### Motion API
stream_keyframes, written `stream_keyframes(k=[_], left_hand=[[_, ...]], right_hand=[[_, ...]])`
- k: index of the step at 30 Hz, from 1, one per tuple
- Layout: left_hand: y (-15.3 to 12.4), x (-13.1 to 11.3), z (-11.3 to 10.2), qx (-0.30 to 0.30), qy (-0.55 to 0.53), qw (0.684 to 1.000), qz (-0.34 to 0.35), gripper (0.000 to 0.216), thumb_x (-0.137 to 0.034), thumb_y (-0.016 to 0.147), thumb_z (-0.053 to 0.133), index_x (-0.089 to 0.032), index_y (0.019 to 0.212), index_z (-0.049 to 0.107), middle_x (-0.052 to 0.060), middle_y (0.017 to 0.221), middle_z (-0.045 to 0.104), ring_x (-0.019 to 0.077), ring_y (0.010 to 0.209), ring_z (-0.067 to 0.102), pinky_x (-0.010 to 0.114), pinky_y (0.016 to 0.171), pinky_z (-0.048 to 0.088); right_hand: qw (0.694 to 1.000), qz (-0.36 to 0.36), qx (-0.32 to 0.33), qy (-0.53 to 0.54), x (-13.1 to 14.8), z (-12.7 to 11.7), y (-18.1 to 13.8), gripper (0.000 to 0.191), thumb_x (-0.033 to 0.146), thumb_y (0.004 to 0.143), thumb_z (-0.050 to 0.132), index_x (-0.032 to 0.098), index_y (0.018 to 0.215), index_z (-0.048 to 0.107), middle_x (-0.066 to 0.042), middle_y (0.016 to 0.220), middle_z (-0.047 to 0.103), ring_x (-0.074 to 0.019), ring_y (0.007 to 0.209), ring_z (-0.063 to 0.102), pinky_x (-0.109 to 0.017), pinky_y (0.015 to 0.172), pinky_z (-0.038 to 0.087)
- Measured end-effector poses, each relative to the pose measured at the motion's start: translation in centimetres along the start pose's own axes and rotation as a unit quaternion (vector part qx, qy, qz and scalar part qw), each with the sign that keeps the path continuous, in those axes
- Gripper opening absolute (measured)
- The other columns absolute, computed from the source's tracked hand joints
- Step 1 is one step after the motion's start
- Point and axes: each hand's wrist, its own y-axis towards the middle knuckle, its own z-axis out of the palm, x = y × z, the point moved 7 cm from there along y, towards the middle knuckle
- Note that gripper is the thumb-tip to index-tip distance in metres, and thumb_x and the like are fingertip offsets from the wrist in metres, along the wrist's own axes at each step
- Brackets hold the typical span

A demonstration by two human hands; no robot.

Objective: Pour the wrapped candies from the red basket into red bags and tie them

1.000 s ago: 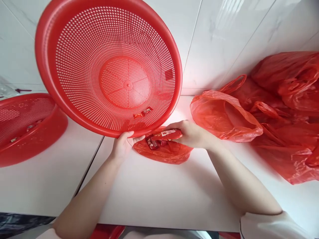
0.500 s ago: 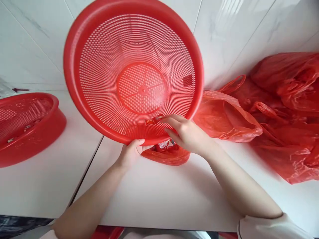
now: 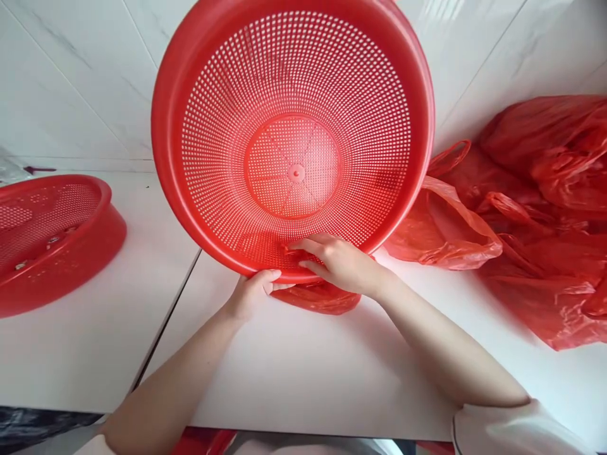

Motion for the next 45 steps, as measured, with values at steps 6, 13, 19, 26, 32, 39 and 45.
stream_keyframes(k=[6,13,19,26,32,39,45], left_hand=[[0.3,-0.6,-0.6,-0.011,0.007,1.0,0.015,0.044,-0.018,0.081,0.057,-0.024,0.125,0.058,0.005,0.11,0.07,0.0296,0.114,0.059,0.05,0.093,0.052],[0.7,-2.8,-2.6,-0.082,0.03,0.993,0.078,0.044,-0.015,0.078,0.06,-0.024,0.121,0.059,0.005,0.108,0.07,0.03,0.116,0.058,0.05,0.089,0.055],[0.6,-4.3,-3.7,-0.131,0.035,0.983,0.122,0.041,-0.012,0.077,0.058,-0.023,0.117,0.06,0.006,0.104,0.07,0.0293,0.117,0.057,0.048,0.086,0.056],[0.6,-4.3,-3.5,-0.131,0.029,0.984,0.118,0.038,-0.014,0.077,0.057,-0.023,0.113,0.061,0.006,0.105,0.07,0.0301,0.119,0.055,0.047,0.086,0.056],[0.5,-3.6,-2.6,-0.104,0.038,0.989,0.099,0.042,-0.015,0.079,0.059,-0.024,0.12,0.059,0.005,0.109,0.07,0.0298,0.118,0.056,0.048,0.087,0.056],[-0.4,-0.7,-0.1,-0.013,0.035,0.999,-0.001,0.044,-0.022,0.081,0.061,-0.024,0.124,0.057,0.007,0.111,0.069,0.0317,0.114,0.059,0.052,0.088,0.055],[-0.4,-0.6,-0.2,-0.015,0.042,0.999,0.004,0.044,-0.021,0.082,0.06,-0.024,0.125,0.054,0.006,0.109,0.069,0.0307,0.115,0.058,0.052,0.086,0.056]], right_hand=[[0.999,0.016,-0.047,0.017,-1.2,-0.1,0.6,0.027,0.017,0.093,0.045,0.02,0.111,0.065,-0.007,0.1,0.068,-0.0176,0.09,0.063,-0.032,0.079,0.051],[0.969,0.124,-0.183,0.106,-4.2,-3.1,-0.3,0.034,0.019,0.083,0.057,0.021,0.116,0.065,-0.003,0.098,0.072,-0.0169,0.082,0.069,-0.033,0.081,0.056],[0.976,0.11,-0.14,0.122,-3.8,-4.4,-0.9,0.03,0.017,0.08,0.06,0.023,0.108,0.069,-0.001,0.092,0.072,-0.016,0.078,0.069,-0.031,0.078,0.057],[0.962,0.072,-0.078,0.25,-2.5,-3.1,-0.6,0.042,0.032,0.08,0.067,0.021,0.12,0.059,-0.006,0.109,0.068,-0.0213,0.097,0.067,-0.034,0.082,0.058],[0.967,0.033,-0.187,0.17,-1.2,-5.0,-0.8,0.027,0.032,0.091,0.053,0.02,0.114,0.061,-0.007,0.119,0.063,-0.0202,0.103,0.064,-0.036,0.09,0.055],[0.998,-0.018,-0.057,0.009,0.3,-1.2,0.0,0.04,0.028,0.094,0.046,0.017,0.133,0.049,-0.013,0.125,0.059,-0.0249,0.113,0.058,-0.042,0.091,0.052],[0.999,-0.017,-0.038,0.025,-0.9,0.1,0.4,0.04,0.002,0.085,0.04,0.018,0.114,0.062,-0.008,0.108,0.066,-0.0186,0.097,0.062,-0.032,0.082,0.052]])
